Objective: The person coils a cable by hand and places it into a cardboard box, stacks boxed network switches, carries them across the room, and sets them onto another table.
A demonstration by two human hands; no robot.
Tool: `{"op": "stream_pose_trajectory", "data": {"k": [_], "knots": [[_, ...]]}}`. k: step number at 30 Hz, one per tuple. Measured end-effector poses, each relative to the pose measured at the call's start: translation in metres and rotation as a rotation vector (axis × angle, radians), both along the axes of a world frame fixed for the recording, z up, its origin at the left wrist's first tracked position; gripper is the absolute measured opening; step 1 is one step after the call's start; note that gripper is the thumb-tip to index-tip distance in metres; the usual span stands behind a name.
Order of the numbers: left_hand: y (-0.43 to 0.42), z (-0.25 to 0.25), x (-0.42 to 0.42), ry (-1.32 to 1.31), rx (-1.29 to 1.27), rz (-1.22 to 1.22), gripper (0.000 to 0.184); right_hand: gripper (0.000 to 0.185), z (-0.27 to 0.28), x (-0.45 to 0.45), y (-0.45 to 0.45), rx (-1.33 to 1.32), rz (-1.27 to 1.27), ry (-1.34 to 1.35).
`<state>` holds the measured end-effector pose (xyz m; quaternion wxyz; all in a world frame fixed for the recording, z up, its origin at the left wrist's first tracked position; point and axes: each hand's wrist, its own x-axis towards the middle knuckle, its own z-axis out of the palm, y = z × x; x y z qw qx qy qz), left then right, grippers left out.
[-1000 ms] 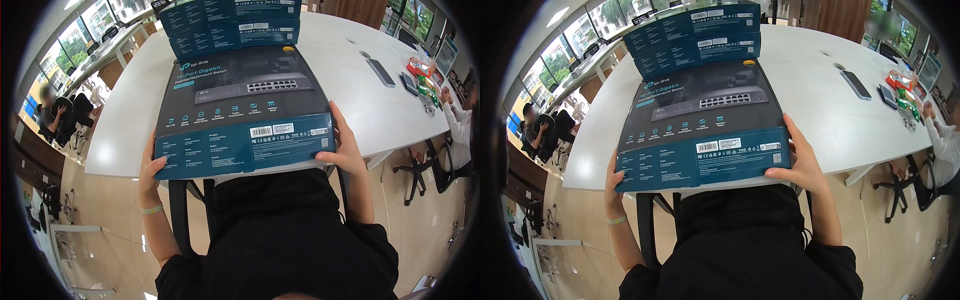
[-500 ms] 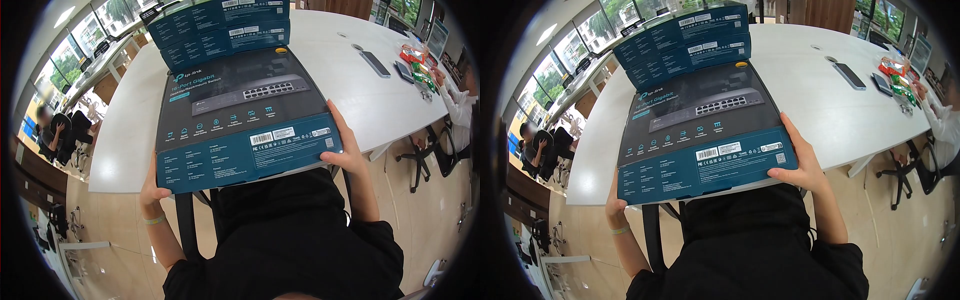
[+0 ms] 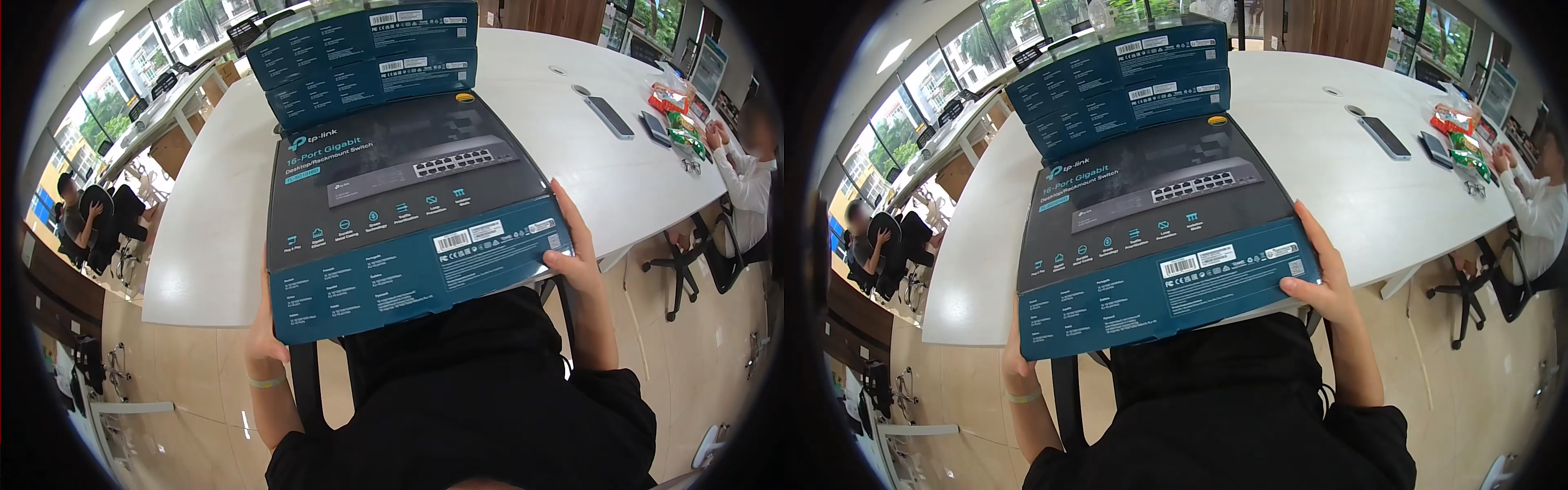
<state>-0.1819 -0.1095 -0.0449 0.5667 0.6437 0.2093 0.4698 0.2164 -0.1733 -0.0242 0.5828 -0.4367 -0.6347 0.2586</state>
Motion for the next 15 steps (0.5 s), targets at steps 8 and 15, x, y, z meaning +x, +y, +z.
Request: {"op": "stream_pose_trajectory", "data": {"k": [8, 15], "knots": [[-0.014, 0.004, 0.016, -0.08, 0.163, -0.003, 0.13, 0.067, 0.008, 0.007, -0.013, 0.077, -0.116, 0.152], [-0.023, 0.034, 0.059, 0.13, 0.366, 0.327, 0.107, 0.062, 0.011, 0.006, -0.017, 0.18, -0.259, 0.44]]}}
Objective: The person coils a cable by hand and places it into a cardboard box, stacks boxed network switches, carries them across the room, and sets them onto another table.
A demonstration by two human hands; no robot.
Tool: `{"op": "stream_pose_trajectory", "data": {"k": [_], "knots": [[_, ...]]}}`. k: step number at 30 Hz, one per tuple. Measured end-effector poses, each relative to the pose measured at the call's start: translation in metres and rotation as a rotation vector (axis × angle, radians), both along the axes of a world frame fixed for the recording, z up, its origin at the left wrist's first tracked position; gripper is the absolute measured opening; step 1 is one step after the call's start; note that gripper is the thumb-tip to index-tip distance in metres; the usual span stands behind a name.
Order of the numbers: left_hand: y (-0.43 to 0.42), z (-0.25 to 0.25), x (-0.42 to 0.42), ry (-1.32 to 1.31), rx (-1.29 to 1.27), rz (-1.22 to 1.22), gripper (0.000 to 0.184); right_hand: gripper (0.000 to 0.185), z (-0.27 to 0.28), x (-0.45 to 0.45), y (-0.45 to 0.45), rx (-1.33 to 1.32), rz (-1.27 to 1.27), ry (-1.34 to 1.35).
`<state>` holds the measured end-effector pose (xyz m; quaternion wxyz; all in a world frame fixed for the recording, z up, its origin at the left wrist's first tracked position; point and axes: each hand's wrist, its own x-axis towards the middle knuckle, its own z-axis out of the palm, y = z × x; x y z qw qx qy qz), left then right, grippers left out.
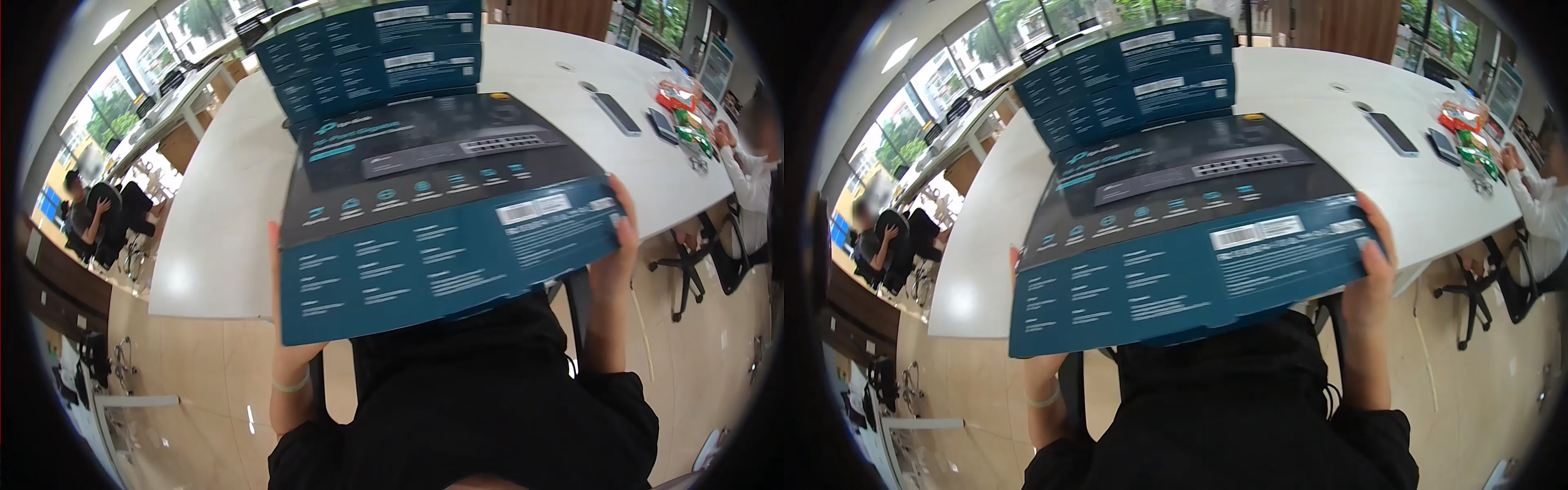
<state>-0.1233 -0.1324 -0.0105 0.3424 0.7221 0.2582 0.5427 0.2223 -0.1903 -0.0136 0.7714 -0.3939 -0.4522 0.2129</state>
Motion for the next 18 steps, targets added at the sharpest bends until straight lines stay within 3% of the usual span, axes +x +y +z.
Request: {"op": "stream_pose_trajectory", "data": {"k": [3, 5, 12, 15, 17, 18], "knots": [[0.01, 0.008, -0.009, 0.179, 0.169, 0.04, 0.094, 0.063, 0.001, 0.012, -0.004, 0.025, 0.046, 0.071], [0.006, 0.004, -0.009, 0.126, 0.062, 0.083, 0.091, 0.062, 0.006, 0.017, -0.01, 0.008, 0.003, 0.017], [0.018, 0.001, -0.001, 0.178, -0.003, -0.01, 0.105, 0.055, 0.014, 0.01, -0.023, 0.034, -0.124, 0.074], [0.024, -0.001, 0.012, -0.094, 0.13, -0.347, 0.118, 0.04, 0.008, 0.006, -0.026, 0.101, -0.239, 0.039], [0.016, 0.007, 0.018, -0.28, -0.092, -0.34, 0.126, 0.036, 0.005, -0.001, -0.024, 0.132, -0.336, 0.012], [0.013, 0.011, 0.019, -0.19, -0.119, -0.204, 0.12, 0.033, 0.002, -0.002, -0.025, 0.138, -0.332, -0.007]]}}
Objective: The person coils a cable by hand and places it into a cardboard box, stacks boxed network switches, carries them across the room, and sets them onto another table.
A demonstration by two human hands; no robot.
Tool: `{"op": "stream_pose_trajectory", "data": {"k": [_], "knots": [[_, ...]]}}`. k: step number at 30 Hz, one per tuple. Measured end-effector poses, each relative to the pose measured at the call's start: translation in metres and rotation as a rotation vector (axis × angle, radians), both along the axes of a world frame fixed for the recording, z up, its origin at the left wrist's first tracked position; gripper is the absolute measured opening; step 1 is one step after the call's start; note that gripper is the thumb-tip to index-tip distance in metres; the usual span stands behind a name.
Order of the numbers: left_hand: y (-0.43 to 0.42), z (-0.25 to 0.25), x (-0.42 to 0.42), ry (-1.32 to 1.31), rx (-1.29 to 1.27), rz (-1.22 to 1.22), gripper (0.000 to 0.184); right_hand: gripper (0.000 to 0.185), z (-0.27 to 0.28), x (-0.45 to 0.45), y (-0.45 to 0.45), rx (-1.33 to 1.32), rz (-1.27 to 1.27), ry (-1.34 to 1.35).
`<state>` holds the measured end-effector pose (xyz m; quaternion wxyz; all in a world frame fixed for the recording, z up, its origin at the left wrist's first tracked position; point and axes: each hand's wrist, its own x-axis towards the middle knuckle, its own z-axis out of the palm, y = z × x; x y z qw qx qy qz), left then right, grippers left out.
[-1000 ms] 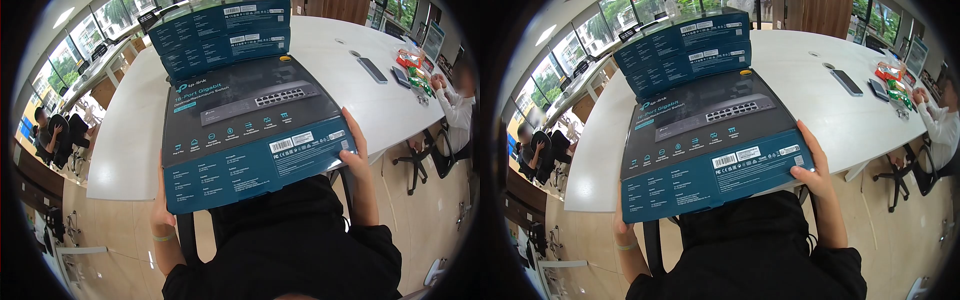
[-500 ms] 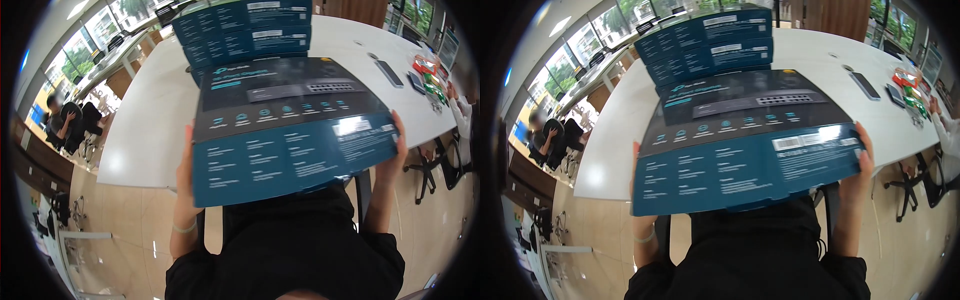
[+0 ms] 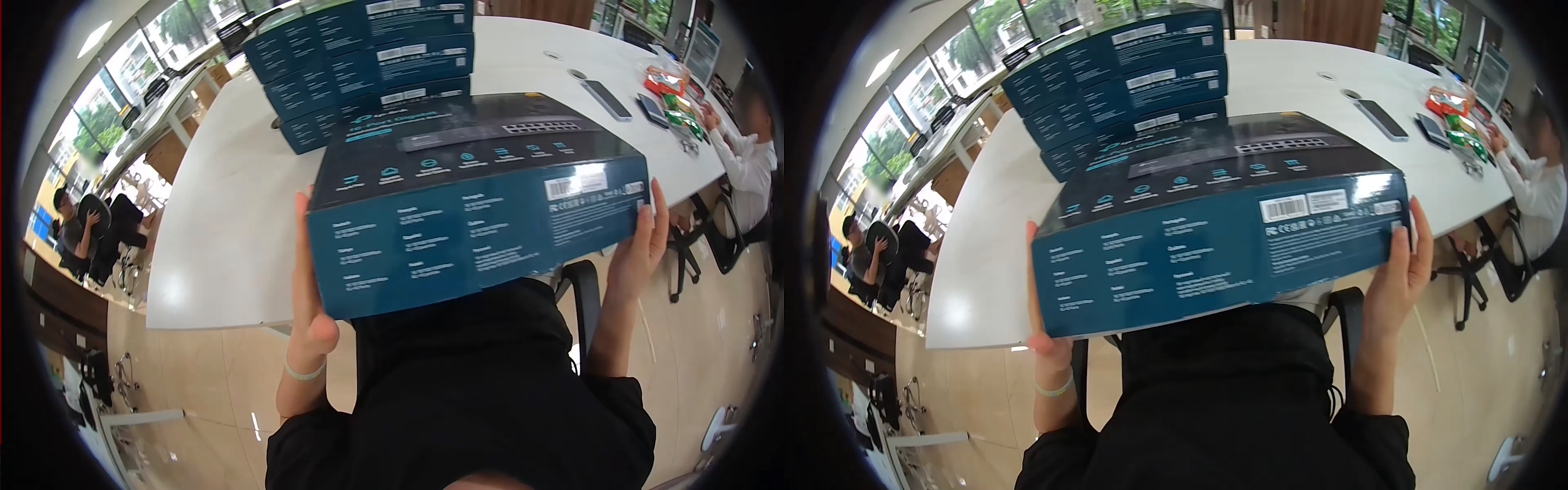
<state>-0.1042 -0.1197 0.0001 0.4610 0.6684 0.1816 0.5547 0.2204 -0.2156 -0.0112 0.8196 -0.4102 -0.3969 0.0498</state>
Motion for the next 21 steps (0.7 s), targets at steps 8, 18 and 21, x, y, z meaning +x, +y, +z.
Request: {"op": "stream_pose_trajectory", "data": {"k": [8, 18, 21], "knots": [[0.002, -0.01, 0.0, -0.048, 0.084, 0.079, 0.108, 0.108, -0.012, -0.021, 0.015, -0.006, -0.42, -0.626], [-0.014, -0.001, 0.001, 0.023, 0.09, 0.213, 0.09, 0.116, -0.009, -0.019, 0.029, -0.07, -0.633, -0.671], [-0.017, 0.002, 0.005, 0.037, 0.102, 0.289, 0.084, 0.111, -0.007, -0.016, 0.031, -0.081, -0.591, -0.654]]}}
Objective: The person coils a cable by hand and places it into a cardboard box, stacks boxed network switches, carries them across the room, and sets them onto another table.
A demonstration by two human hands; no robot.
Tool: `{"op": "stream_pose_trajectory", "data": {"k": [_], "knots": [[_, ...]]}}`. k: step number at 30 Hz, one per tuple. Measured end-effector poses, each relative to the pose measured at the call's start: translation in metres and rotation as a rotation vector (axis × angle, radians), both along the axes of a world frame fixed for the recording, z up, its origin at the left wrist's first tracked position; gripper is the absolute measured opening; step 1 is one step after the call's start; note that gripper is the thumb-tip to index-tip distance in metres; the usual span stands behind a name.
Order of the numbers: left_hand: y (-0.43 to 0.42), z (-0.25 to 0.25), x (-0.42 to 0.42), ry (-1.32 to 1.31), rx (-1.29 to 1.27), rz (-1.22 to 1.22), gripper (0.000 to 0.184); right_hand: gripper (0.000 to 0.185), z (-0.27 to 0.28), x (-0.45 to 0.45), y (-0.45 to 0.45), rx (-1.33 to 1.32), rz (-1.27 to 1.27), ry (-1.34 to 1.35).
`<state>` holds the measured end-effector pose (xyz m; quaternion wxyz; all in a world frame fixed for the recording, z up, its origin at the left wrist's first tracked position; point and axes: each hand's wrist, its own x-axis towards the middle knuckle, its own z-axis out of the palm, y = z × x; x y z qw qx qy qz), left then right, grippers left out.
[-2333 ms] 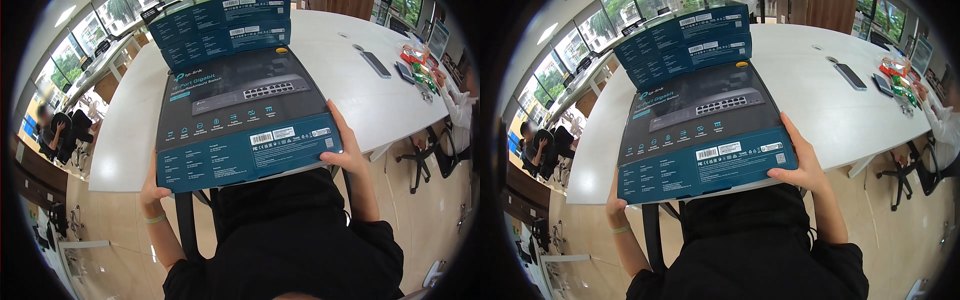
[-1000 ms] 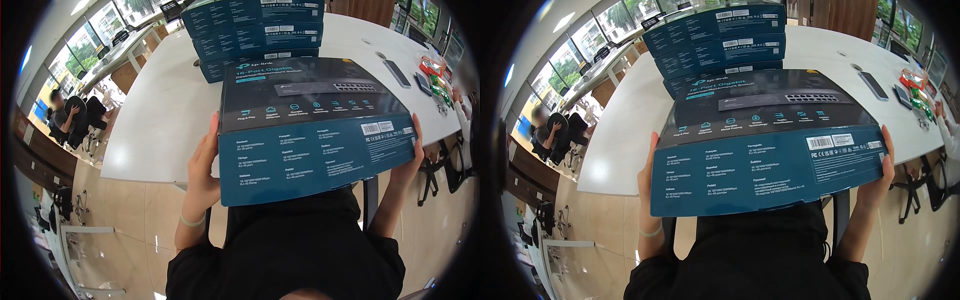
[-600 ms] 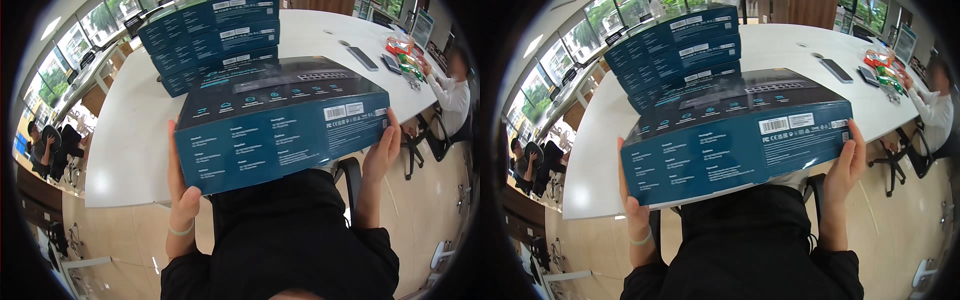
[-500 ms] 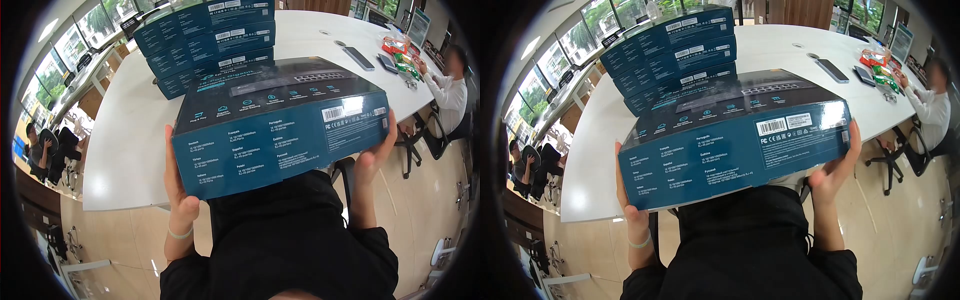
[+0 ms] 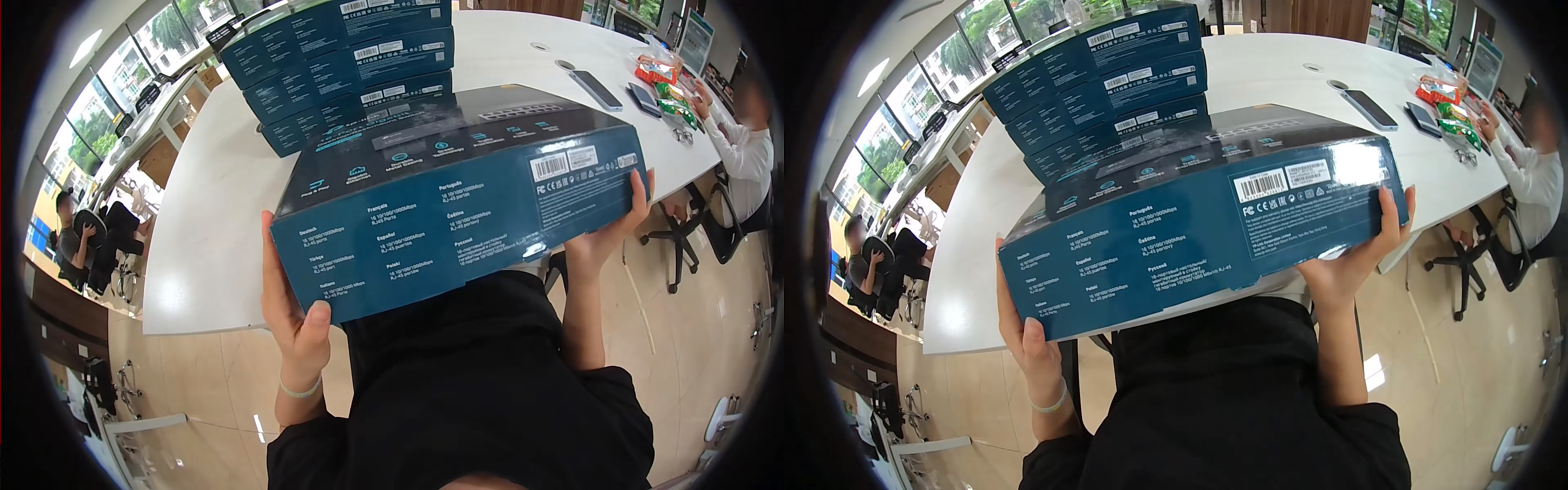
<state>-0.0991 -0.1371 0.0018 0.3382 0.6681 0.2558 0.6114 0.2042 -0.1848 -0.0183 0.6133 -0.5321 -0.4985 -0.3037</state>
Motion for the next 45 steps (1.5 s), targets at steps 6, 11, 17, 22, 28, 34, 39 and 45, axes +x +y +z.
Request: {"op": "stream_pose_trajectory", "data": {"k": [6, 11, 17, 22, 28, 34, 39, 45], "knots": [[0.0, 0.009, 0.003, -0.021, 0.036, 0.045, 0.076, 0.107, 0.01, 0.003, 0.008, 0.037, 0.03, 0.047], [0.0, 0.022, 0.006, -0.029, 0.062, 0.132, 0.068, 0.096, 0.025, 0.01, 0.013, -0.002, -0.001, -0.11], [0.0, 0.034, 0.008, -0.037, 0.092, 0.156, 0.057, 0.089, 0.036, 0.013, 0.022, 0.035, 0.104, -0.112], [0.0, 0.033, 0.01, -0.064, 0.06, 0.204, 0.052, 0.087, 0.04, 0.013, 0.024, 0.038, 0.122, -0.13], [0.01, 0.017, 0.026, -0.168, 0.167, 0.254, 0.075, 0.083, 0.037, -0.001, 0.031, 0.047, 0.064, -0.108], [0.017, 0.008, 0.031, -0.273, 0.121, 0.276, 0.086, 0.086, 0.028, -0.003, 0.039, 0.004, 0.046, -0.106], [0.013, 0.01, 0.032, -0.285, 0.103, 0.25, 0.084, 0.107, 0.021, 0.0, 0.044, -0.089, 0.007, -0.056], [0.011, 0.01, 0.033, -0.193, 0.083, 0.338, 0.077, 0.103, 0.021, 0.007, 0.045, -0.071, 0.283, 0.037]]}}
